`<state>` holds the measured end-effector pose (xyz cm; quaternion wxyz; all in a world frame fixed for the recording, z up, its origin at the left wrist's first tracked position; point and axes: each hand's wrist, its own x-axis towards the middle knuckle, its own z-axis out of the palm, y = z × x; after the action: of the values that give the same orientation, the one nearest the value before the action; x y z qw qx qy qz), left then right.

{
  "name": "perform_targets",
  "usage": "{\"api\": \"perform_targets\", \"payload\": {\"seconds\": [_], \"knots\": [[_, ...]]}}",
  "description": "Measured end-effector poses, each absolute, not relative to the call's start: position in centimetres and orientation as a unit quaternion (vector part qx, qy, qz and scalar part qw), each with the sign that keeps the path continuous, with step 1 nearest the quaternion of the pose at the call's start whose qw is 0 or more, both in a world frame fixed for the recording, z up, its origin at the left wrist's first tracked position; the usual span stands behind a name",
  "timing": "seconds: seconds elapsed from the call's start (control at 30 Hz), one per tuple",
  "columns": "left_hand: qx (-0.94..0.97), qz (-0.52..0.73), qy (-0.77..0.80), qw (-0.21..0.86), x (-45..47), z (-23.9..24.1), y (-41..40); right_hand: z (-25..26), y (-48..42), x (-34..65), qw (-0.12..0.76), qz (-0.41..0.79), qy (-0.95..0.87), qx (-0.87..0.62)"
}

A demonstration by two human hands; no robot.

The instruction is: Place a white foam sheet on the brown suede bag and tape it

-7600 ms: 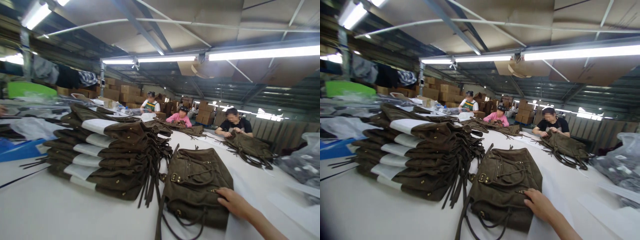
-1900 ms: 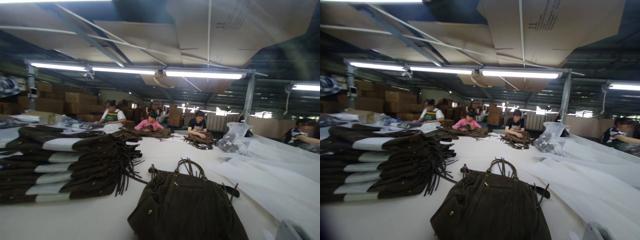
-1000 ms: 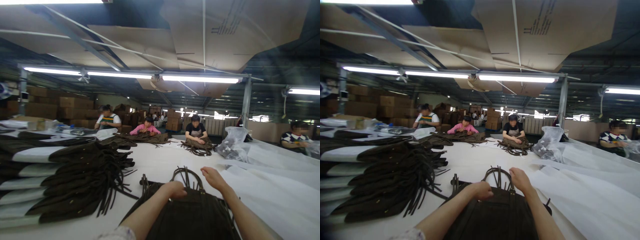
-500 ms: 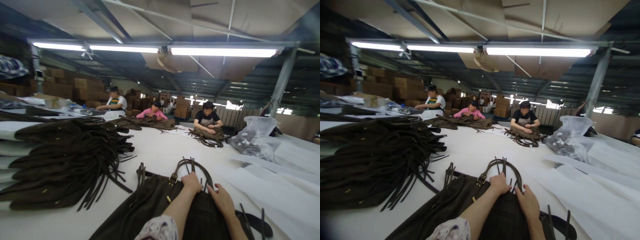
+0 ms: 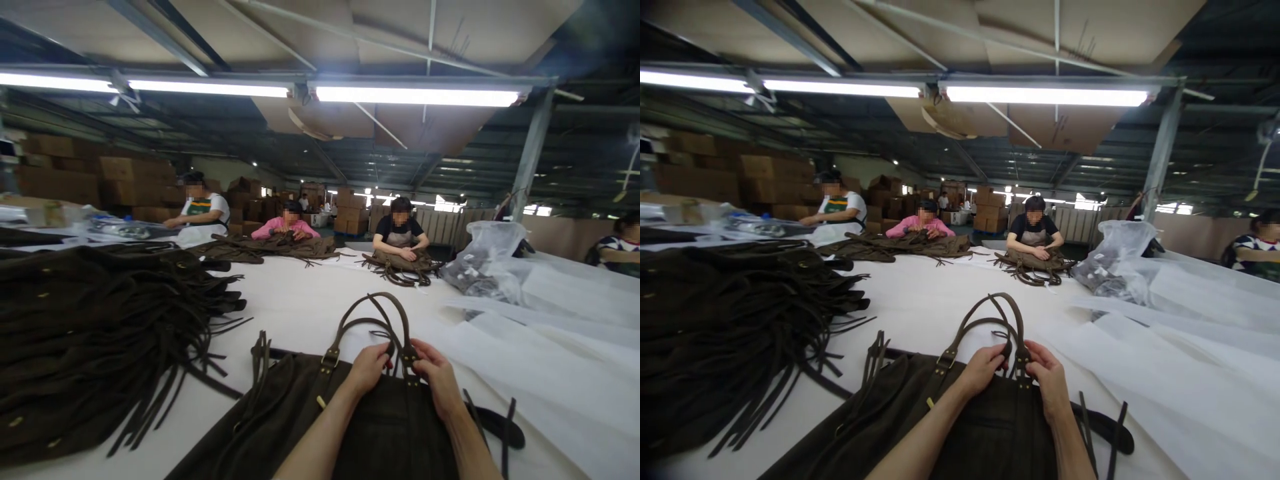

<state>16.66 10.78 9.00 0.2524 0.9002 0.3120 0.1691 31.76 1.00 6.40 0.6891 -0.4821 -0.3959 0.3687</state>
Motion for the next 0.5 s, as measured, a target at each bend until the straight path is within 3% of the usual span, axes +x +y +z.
{"api": "perform_targets", "payload": {"seconds": [0.13, 0.27, 0.33, 0.5], "knots": [[0.921, 0.121, 0.281, 0.239, 17.2, 8.8, 10.1, 6.1, 1.0, 31.8, 0.682, 0.347, -0.445, -0.466], [0.921, 0.106, 0.314, 0.203, 17.2, 9.0, 10.4, 4.6, 1.8, 32.0, 0.536, 0.209, -0.516, -0.635], [0.907, 0.130, 0.366, 0.163, 16.6, 9.3, 11.0, 3.8, 2.1, 32.1, 0.462, 0.153, -0.513, -0.707], [0.809, 0.180, 0.556, 0.070, 14.1, 9.7, 13.4, 2.7, 2.2, 32.2, 0.393, 0.131, -0.503, -0.758]]}}
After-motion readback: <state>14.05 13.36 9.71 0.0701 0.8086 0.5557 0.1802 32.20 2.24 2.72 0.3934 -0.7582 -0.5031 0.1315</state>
